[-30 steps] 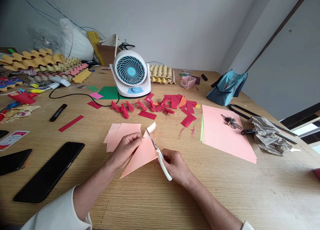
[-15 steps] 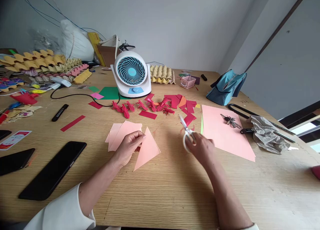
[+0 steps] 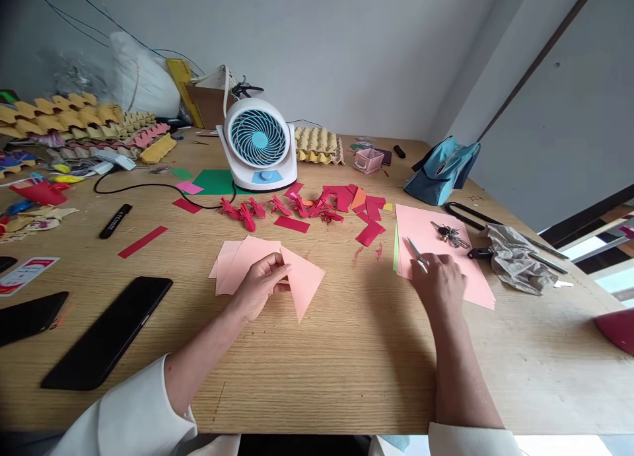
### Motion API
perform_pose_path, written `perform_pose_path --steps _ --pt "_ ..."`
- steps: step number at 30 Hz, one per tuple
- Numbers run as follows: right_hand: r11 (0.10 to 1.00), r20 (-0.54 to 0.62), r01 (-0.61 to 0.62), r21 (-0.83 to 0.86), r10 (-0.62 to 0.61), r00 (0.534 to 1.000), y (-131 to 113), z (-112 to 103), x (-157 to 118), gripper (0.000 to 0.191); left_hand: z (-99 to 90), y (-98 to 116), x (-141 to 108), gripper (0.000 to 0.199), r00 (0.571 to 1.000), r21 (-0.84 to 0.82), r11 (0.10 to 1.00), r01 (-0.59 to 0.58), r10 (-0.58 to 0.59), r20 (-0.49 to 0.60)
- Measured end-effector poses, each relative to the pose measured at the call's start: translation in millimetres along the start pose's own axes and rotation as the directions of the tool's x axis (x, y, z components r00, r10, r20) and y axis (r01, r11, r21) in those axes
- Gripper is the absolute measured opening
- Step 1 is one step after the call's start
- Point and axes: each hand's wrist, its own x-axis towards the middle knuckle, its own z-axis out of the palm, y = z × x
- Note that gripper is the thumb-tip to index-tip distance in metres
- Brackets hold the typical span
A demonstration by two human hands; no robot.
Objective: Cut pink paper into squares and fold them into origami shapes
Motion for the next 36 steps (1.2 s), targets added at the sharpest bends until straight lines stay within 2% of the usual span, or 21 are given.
perform_pose_path --steps 1,2,3,4,6,7,8,10,12,15,17,19,24,28,30,33,36 --pt "0.982 0.034 0.038 0.186 -0.045 0.998 -15 0 -7 0.042 0.5 -1 0 0.036 1.000 -0.014 1.000 0.003 -0.003 0.009" --pt "0.919 0.126 0.072 0.387 -0.130 0.983 -32 0 -16 0.042 1.1 -3 0 0.037 1.000 -0.023 1.000 0.006 -0.006 0.017" --pt "0.814 0.233 0.081 0.575 -0.257 0.938 -50 0 -25 0.043 1.6 -6 1 0.037 1.000 -0.030 1.000 0.007 -0.007 0.023" --pt "0.709 0.313 0.060 0.702 -0.383 0.869 -66 1 -36 0.045 2.1 -9 1 0.036 1.000 -0.037 0.999 0.007 -0.005 0.028" --pt "0.587 0.397 -0.012 0.810 -0.533 0.747 -94 5 -57 0.043 3.3 -14 1 0.034 0.999 -0.058 0.998 -0.001 0.004 0.041" --pt "0.562 0.425 -0.038 0.826 -0.577 0.698 -104 8 -66 0.041 4.0 -16 2 0.033 0.999 -0.072 0.997 -0.010 0.013 0.048" --pt "0.554 0.440 -0.052 0.831 -0.596 0.672 -111 12 -74 0.038 4.9 -18 1 0.031 0.998 -0.087 0.996 -0.019 0.023 0.055" --pt "0.600 0.463 -0.035 0.799 -0.577 0.672 -118 18 -84 0.032 6.9 -20 1 0.028 0.996 -0.107 0.994 -0.030 0.039 0.075" --pt "0.646 0.463 -0.004 0.764 -0.544 0.699 -118 23 -88 0.029 8.7 -21 -1 0.029 0.995 -0.084 0.996 -0.029 0.037 0.094" --pt "0.623 0.446 -0.013 0.782 -0.544 0.711 -115 24 -88 0.028 10.3 -22 -2 0.032 0.993 0.070 0.997 -0.027 0.018 0.120" --pt "0.603 0.442 -0.026 0.797 -0.555 0.705 -115 23 -88 0.027 10.6 -24 -2 0.030 0.993 0.175 0.984 -0.035 0.015 0.117" --pt "0.618 0.458 -0.018 0.786 -0.562 0.689 -116 23 -89 0.024 11.0 -25 -2 0.027 0.995 0.210 0.977 -0.041 0.021 0.099" --pt "0.687 0.502 0.039 0.725 -0.567 0.653 -117 24 -91 0.023 11.7 -22 -2 0.030 0.996 0.165 0.985 -0.049 0.034 0.088" --pt "0.679 0.496 0.047 0.732 -0.579 0.647 -114 21 -90 0.019 3.9 -16 3 0.030 0.999 0.068 0.997 -0.046 0.046 0.009" --pt "0.668 0.469 0.064 0.741 -0.584 0.662 -113 20 -89 0.019 -2.5 -14 6 0.031 0.998 0.004 0.999 -0.051 0.051 -0.045" --pt "0.662 0.437 0.053 0.747 -0.550 0.711 -109 21 -84 0.023 -10.0 -12 11 0.033 0.994 -0.075 0.995 -0.060 0.053 -0.101" --pt "0.664 0.423 0.012 0.748 -0.490 0.762 -101 25 -73 0.029 -15.9 -8 15 0.033 0.989 -0.063 0.994 -0.093 0.085 -0.118"
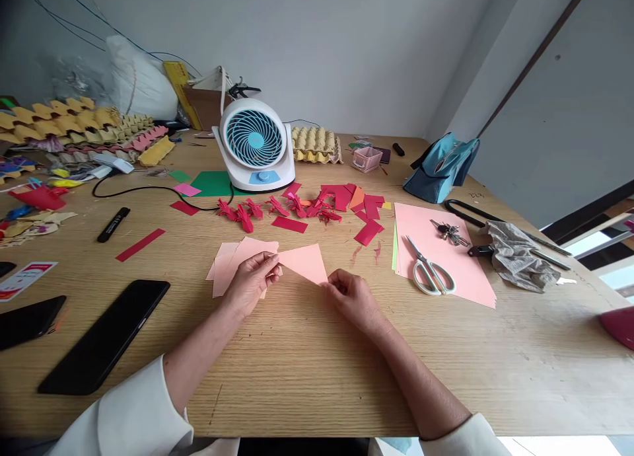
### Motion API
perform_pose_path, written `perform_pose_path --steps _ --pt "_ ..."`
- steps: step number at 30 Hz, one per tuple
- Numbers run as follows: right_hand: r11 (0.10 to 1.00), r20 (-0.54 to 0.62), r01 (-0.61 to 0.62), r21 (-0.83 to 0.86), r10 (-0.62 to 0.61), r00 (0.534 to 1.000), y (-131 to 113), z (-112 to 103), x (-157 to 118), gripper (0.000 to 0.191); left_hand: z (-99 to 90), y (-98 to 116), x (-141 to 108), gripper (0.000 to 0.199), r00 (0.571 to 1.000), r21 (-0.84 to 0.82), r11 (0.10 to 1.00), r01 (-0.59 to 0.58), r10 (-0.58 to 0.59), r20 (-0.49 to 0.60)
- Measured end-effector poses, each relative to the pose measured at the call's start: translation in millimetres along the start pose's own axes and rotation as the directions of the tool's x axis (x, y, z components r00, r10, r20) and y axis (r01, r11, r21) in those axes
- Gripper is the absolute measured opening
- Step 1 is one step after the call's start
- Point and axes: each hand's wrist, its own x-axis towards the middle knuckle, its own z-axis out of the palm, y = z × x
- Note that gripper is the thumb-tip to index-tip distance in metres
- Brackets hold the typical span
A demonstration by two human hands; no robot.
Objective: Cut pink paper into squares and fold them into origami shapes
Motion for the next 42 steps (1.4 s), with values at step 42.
perform_pose_path --steps 42 --pt "0.836 -0.369 -0.162 -0.525 -0.052 0.928 30 -34 9 0.018 -79.4 6 57 0.024 0.897 0.950 -0.134 -0.283 0.314 0.312"
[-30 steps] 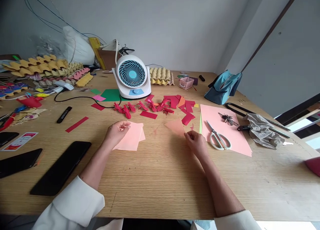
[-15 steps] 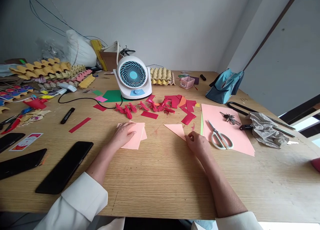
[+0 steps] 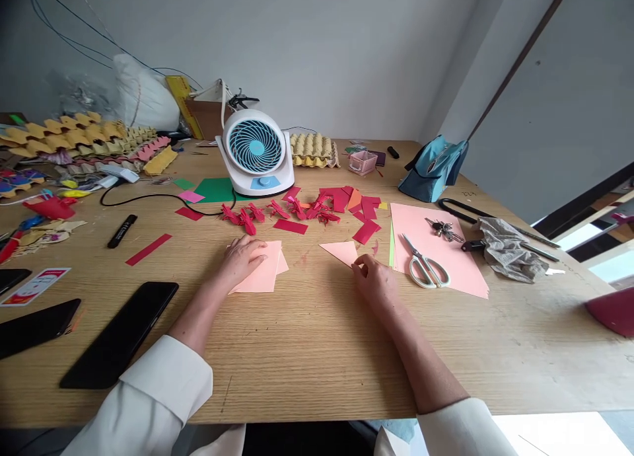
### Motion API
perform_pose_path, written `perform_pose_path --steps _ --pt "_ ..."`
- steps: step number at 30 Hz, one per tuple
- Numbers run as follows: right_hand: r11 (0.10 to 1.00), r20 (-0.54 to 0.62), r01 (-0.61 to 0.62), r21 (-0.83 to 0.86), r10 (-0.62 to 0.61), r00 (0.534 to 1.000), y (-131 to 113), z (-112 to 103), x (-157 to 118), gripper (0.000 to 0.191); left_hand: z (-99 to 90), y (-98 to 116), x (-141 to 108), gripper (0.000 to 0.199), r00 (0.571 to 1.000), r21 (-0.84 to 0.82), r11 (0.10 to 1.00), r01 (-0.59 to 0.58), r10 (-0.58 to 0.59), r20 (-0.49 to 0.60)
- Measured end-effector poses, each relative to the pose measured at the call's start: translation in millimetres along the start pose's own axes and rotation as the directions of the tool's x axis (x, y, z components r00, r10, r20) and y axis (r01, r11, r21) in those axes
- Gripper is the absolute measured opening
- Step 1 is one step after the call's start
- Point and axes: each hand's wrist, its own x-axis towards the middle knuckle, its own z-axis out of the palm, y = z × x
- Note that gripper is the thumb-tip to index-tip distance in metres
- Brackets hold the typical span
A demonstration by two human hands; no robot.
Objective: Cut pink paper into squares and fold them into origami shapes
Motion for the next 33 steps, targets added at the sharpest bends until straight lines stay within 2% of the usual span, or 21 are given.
perform_pose_path --steps 3,6,10,11,12,13,15,18,22,25,30,33 --pt "0.995 0.026 0.082 0.055 -0.084 0.996 -6 6 -3 0.017 2.8 0 1 0.011 1.000 -0.037 0.999 0.007 -0.007 -0.004" --pt "0.972 0.116 0.197 0.131 -0.212 0.970 -23 10 -6 0.015 4.7 1 1 0.009 1.000 -0.082 0.997 0.012 -0.014 -0.019" --pt "0.913 0.272 0.356 0.199 -0.400 0.875 -66 17 2 0.012 5.1 3 -1 0.013 0.998 -0.149 0.989 0.022 -0.030 -0.053" --pt "0.884 0.309 0.419 0.207 -0.465 0.830 -80 20 7 0.013 4.8 3 -2 0.015 0.998 -0.168 0.985 0.025 -0.035 -0.057" --pt "0.867 0.324 0.457 0.198 -0.497 0.805 -93 25 13 0.013 4.5 3 -4 0.018 0.997 -0.189 0.982 0.029 -0.041 -0.060" --pt "0.864 0.331 0.473 0.175 -0.504 0.798 -107 31 21 0.013 4.1 3 -5 0.023 0.997 -0.207 0.978 0.036 -0.051 -0.063" --pt "0.876 0.320 0.471 0.102 -0.477 0.818 -131 47 37 0.019 3.1 2 -9 0.035 0.995 -0.232 0.971 0.062 -0.079 -0.062" --pt "0.885 0.357 0.465 -0.023 -0.427 0.831 -157 73 58 0.042 0.9 0 -12 0.044 0.993 -0.245 0.964 0.105 -0.116 -0.030" --pt "0.907 0.392 0.414 -0.074 -0.355 0.849 -171 97 70 0.041 -3.6 1 -13 0.057 0.988 -0.195 0.968 0.155 -0.156 0.013" --pt "0.922 0.400 0.377 -0.089 -0.313 0.861 -173 103 72 0.034 -5.2 3 -11 0.074 0.975 -0.149 0.963 0.224 -0.221 0.038" --pt "0.926 0.368 0.361 -0.110 -0.299 0.880 -170 102 71 0.014 1.9 -1 -9 0.088 0.978 -0.179 0.962 0.208 -0.209 0.013" --pt "0.929 0.350 0.353 -0.107 -0.297 0.888 -167 101 68 0.021 6.2 -4 -9 0.089 0.982 -0.181 0.966 0.185 -0.189 -0.007"
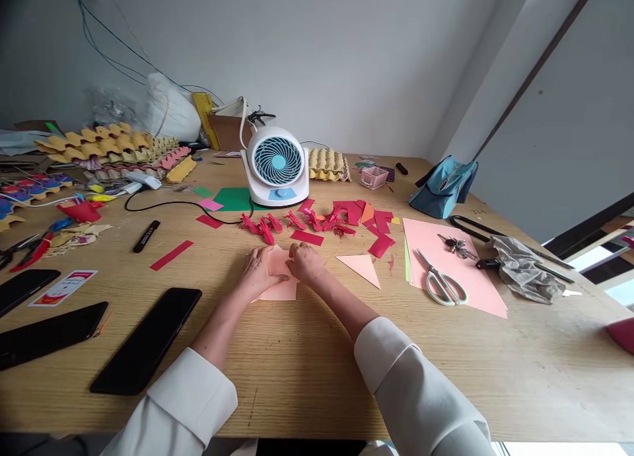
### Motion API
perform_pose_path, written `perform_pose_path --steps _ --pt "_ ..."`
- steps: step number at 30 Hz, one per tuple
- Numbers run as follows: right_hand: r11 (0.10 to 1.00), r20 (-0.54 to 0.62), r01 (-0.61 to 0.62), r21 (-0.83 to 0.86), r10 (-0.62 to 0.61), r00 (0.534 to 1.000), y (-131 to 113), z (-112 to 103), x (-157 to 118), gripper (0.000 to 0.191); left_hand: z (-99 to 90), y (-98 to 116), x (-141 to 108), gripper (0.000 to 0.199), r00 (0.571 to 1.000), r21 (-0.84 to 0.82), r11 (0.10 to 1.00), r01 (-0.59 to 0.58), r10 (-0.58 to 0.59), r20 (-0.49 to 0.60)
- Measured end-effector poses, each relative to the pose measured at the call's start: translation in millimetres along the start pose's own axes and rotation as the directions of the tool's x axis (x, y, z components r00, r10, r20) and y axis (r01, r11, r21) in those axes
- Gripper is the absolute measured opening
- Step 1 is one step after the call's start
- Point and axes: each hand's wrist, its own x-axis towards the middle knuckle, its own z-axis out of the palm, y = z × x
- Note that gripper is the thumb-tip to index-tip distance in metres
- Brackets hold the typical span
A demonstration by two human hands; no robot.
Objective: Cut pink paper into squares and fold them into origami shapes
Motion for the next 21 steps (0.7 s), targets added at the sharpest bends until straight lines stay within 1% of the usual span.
perform_pose_path --steps 2,3,4,7,9,10,13,14,16,18,21 --pt "1.000 -0.013 -0.014 0.006 0.014 1.000 0 1 -1 0.034 0.0 0 0 0.087 1.000 0.003 1.000 -0.008 0.008 -0.006" --pt "1.000 -0.013 -0.022 0.010 0.023 1.000 -1 1 -2 0.038 -0.6 0 0 0.087 1.000 0.003 1.000 -0.009 0.009 -0.007" --pt "0.999 -0.005 -0.032 0.014 0.032 0.999 -2 1 -2 0.037 -1.4 1 0 0.087 1.000 0.000 1.000 -0.009 0.009 -0.007" --pt "0.999 0.035 -0.048 0.024 0.047 0.998 -6 1 -2 0.023 -3.3 3 -1 0.088 1.000 -0.015 1.000 -0.013 0.013 -0.004" --pt "0.999 0.030 -0.042 0.021 0.042 0.999 -7 1 -4 0.020 -3.1 3 -1 0.089 1.000 -0.023 1.000 -0.020 0.020 -0.009" --pt "0.999 0.015 -0.036 0.015 0.036 0.999 -8 0 -5 0.023 -2.8 2 -1 0.089 1.000 -0.022 1.000 -0.020 0.020 -0.013" --pt "1.000 -0.026 -0.016 -0.011 0.016 1.000 -8 0 -9 0.041 -2.2 1 -1 0.087 1.000 -0.001 1.000 -0.014 0.014 -0.015" --pt "1.000 -0.029 -0.011 -0.021 0.010 1.000 -9 -1 -9 0.043 -2.4 2 -1 0.087 1.000 0.007 1.000 -0.009 0.010 -0.011" --pt "0.999 -0.023 -0.002 -0.043 0.001 1.000 -11 -2 -9 0.041 -3.6 2 -2 0.088 1.000 0.013 1.000 0.000 0.000 0.001" --pt "0.998 -0.021 -0.005 -0.067 0.003 1.000 -14 -3 -8 0.035 -4.9 3 -2 0.087 1.000 0.006 1.000 0.011 -0.011 0.009" --pt "0.995 -0.025 -0.018 -0.097 0.015 1.000 -17 -6 -10 0.028 -5.6 3 -2 0.083 1.000 -0.007 1.000 0.019 -0.019 -0.006"
